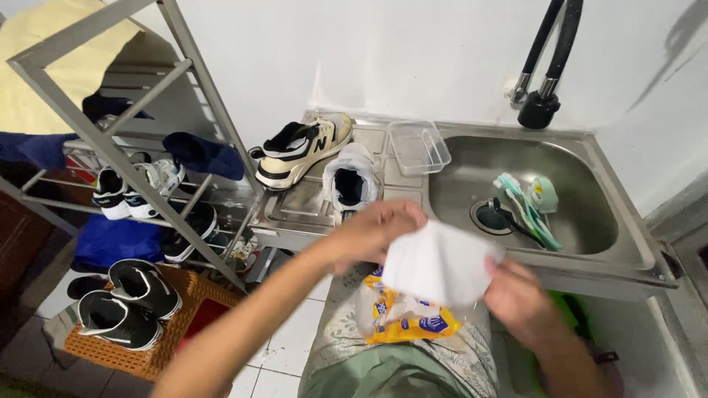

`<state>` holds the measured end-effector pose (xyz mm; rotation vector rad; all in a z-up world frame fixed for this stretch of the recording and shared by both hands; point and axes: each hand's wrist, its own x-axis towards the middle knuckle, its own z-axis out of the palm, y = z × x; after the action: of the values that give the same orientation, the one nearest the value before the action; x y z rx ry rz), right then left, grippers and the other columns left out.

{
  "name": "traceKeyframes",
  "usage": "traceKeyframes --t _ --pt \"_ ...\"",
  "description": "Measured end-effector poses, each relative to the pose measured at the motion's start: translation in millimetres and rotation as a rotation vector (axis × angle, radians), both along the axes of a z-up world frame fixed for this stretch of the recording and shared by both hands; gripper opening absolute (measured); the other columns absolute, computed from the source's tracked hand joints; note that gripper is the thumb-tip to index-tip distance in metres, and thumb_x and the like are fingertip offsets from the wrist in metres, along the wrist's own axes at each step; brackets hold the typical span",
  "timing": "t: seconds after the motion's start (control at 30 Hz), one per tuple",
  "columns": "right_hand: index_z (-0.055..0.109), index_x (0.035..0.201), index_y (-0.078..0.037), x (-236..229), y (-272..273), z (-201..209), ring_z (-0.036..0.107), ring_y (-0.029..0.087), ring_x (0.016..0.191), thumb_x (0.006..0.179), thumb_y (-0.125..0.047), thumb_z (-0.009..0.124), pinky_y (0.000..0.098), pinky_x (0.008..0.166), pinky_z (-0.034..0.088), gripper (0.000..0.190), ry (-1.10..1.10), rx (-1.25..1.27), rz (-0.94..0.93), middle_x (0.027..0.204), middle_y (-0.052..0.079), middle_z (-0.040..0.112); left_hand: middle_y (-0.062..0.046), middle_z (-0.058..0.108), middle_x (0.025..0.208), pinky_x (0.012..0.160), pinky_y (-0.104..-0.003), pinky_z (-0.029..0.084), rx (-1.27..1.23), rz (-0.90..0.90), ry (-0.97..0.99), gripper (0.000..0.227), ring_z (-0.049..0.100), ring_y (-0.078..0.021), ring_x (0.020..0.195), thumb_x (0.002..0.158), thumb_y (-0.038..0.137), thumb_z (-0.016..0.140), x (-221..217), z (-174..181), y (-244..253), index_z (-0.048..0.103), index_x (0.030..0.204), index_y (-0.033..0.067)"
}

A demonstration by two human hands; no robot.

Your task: Wrapping sneakers in tissues using a toothbrush to smooth them down, likely for drying.

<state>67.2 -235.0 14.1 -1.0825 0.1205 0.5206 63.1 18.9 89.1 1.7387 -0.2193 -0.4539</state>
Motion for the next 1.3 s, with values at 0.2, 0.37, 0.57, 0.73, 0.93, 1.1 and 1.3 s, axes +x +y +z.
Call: traceKeyframes --t 0.2,0.37,0.57,0.73,0.93,1.1,1.3 --pt "0.063 0.127 0.001 68.8 32.9 60.5 0.07 0.032 0.103 0.099 -0.028 0.057 0.0558 0.096 0.056 0.041 -0.355 -0.087 -0.095 0.11 0.021 0.071 -0.006 0.068 0.08 0.056 -0.028 0.062 -0.024 0.182 -0.132 0.031 0.067 -0.0154 0.068 0.095 0.04 0.059 56.2 51.9 20.5 0.069 0.105 0.0123" --pt "0.06 0.118 -0.01 180.8 37.1 45.3 0.072 0.023 0.09 0.103 -0.035 0.065 0.0405 0.081 0.058 0.03 -0.39 -0.21 -0.073 0.099 0.006 0.07 -0.004 0.071 0.085 0.056 -0.029 0.065 0.028 0.372 -0.114 0.028 0.069 -0.0128 0.071 0.09 0.038 0.064 139.5 58.6 53.6 0.07 0.105 0.0153" --pt "0.027 0.148 -0.017 235.0 72.3 63.2 0.062 0.028 0.087 0.1 -0.01 0.063 0.0423 0.069 0.056 0.061 -0.472 -0.371 -0.085 0.111 0.02 0.055 -0.013 0.071 0.094 0.056 -0.026 0.066 0.118 0.499 -0.01 0.036 0.07 -0.0187 0.075 0.091 0.038 0.063 175.9 78.4 67.9 0.068 0.112 0.0087" --pt "0.051 0.132 -0.007 297.2 87.7 24.8 0.065 0.028 0.086 0.095 -0.006 0.067 0.0429 0.065 0.057 0.04 -0.5 -0.528 0.018 0.105 0.017 0.057 -0.017 0.067 0.103 0.06 -0.033 0.069 0.139 0.511 0.019 0.041 0.072 -0.0241 0.081 0.089 0.026 0.067 213.0 58.7 72.8 0.058 0.125 0.0083" --pt "0.061 0.135 -0.008 332.6 101.3 -0.5 0.071 0.039 0.093 0.093 -0.018 0.065 0.0523 0.075 0.057 0.044 -0.537 -0.846 0.164 0.131 0.029 0.05 -0.022 0.06 0.114 0.066 -0.032 0.069 0.259 0.406 -0.005 0.045 0.071 -0.0286 0.091 0.087 0.012 0.064 258.7 21.9 78.0 0.055 0.131 0.008" --pt "0.064 0.133 -0.014 320.3 115.6 8.9 0.067 0.048 0.111 0.097 -0.028 0.06 0.0533 0.084 0.056 0.039 -0.559 -1.022 0.231 0.14 0.027 0.052 -0.023 0.062 0.117 0.068 -0.033 0.066 0.295 0.342 -0.038 0.037 0.072 -0.0289 0.09 0.087 0.006 0.054 273.0 10.2 62.4 0.067 0.121 0.0094" --pt "0.058 0.136 0.001 294.4 129.9 38.9 0.07 0.052 0.101 0.096 -0.005 0.051 0.0575 0.081 0.06 0.042 -0.513 -0.95 0.29 0.144 0.038 0.041 -0.022 0.068 0.1 0.064 -0.032 0.063 0.401 0.321 -0.135 0.036 0.071 -0.0285 0.082 0.081 0.002 0.051 267.2 21.1 51.4 0.074 0.109 0.0077"
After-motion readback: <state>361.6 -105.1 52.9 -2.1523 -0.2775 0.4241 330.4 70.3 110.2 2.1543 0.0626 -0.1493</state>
